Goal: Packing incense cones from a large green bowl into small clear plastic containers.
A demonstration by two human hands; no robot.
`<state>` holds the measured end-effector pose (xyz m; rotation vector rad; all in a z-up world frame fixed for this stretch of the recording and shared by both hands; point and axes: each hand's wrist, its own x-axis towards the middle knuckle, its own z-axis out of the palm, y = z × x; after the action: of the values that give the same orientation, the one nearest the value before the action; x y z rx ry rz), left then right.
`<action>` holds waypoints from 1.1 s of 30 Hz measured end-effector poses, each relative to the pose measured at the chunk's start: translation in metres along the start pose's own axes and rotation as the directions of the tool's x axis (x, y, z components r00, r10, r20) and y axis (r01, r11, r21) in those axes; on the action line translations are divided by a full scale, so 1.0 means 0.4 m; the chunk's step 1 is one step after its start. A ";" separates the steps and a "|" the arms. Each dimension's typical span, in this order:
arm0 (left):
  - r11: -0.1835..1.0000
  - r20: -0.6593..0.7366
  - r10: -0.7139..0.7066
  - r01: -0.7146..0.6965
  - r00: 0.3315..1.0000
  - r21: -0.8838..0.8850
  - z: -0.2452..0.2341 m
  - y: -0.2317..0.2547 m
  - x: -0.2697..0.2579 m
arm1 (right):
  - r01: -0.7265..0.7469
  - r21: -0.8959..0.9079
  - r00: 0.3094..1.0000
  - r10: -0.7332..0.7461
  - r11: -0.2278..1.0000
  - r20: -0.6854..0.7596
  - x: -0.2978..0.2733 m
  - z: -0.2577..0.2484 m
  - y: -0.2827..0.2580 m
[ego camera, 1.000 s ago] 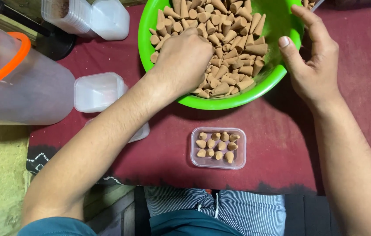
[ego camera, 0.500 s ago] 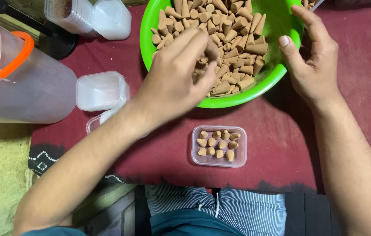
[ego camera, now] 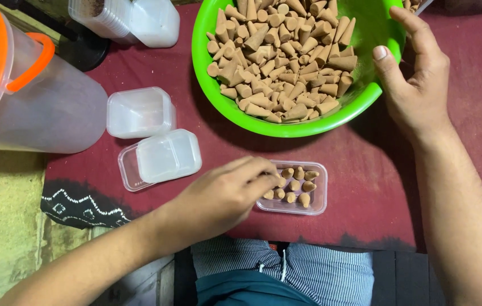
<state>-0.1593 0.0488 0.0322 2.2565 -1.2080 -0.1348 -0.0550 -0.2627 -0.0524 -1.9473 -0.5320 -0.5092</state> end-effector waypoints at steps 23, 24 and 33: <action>0.934 -0.136 -0.163 0.109 0.977 -0.339 0.028 0.020 0.013 | -0.022 -0.026 1.000 0.022 0.999 0.001 -0.001 -0.004 -0.004; 0.935 -0.136 -0.163 0.109 0.977 -0.339 0.026 0.027 0.018 | -0.022 -0.026 1.000 0.022 0.999 0.001 0.000 -0.004 -0.004; 0.939 -0.164 -0.156 0.094 0.974 -0.332 0.043 0.044 0.054 | -0.037 -0.028 0.999 0.037 0.999 -0.002 -0.004 -0.003 -0.001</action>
<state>-0.1654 0.0167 0.0307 2.0064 -0.8722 -0.1523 -0.0566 -0.2641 -0.0524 -1.9798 -0.4898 -0.4974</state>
